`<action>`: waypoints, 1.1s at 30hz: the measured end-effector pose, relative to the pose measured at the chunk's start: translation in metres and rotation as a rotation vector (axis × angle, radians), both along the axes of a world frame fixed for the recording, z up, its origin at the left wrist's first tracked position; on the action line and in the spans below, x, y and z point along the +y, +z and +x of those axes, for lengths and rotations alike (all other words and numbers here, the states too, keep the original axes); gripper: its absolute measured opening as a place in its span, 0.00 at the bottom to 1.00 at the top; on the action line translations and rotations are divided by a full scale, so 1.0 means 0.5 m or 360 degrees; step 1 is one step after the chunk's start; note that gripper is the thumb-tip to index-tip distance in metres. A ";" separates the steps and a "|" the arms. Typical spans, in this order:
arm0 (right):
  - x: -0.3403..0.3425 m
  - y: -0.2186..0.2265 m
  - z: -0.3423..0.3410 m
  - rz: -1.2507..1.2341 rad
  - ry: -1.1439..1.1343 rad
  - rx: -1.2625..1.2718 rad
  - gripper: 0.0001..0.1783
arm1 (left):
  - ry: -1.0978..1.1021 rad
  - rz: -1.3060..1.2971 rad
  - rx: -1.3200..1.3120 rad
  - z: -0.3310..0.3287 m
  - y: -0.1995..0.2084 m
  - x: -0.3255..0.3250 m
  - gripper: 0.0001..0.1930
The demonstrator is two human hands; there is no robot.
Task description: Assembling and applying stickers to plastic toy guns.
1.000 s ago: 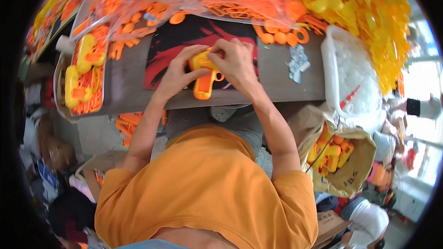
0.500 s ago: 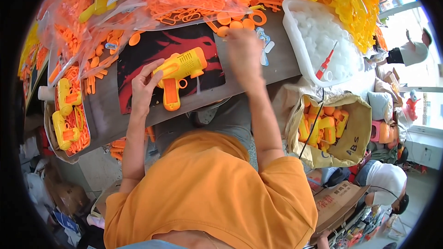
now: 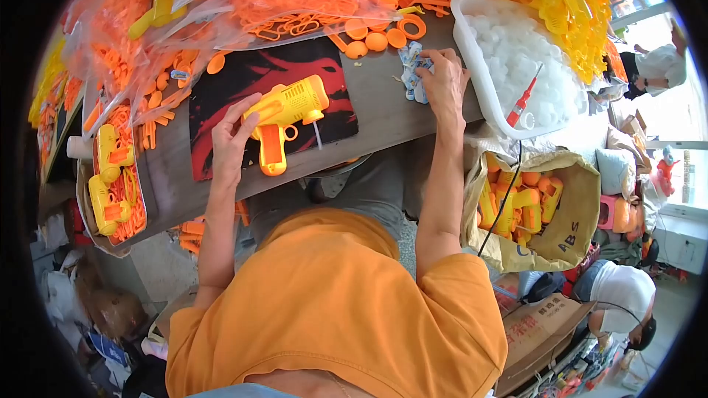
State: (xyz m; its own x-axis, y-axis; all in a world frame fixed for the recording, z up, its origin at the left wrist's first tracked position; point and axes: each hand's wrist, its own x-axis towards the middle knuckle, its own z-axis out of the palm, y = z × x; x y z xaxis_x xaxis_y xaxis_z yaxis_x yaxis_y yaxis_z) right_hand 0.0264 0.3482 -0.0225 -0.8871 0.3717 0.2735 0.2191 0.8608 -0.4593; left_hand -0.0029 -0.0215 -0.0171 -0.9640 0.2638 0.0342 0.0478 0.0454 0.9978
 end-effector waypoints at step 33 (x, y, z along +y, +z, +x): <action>-0.235 0.061 -0.024 -0.1046 0.0550 -0.0062 0.13 | -0.0049 -0.0468 0.0827 -0.015 0.020 0.026 0.12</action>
State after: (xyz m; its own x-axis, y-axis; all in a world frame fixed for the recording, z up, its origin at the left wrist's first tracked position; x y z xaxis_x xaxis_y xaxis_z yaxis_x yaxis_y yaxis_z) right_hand 0.0144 0.2307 0.0077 -0.9876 0.1461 0.0571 0.0122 0.4341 -0.9008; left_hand -0.0105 -0.0084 -0.0073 -0.8321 0.3615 0.4206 0.5322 0.3070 0.7890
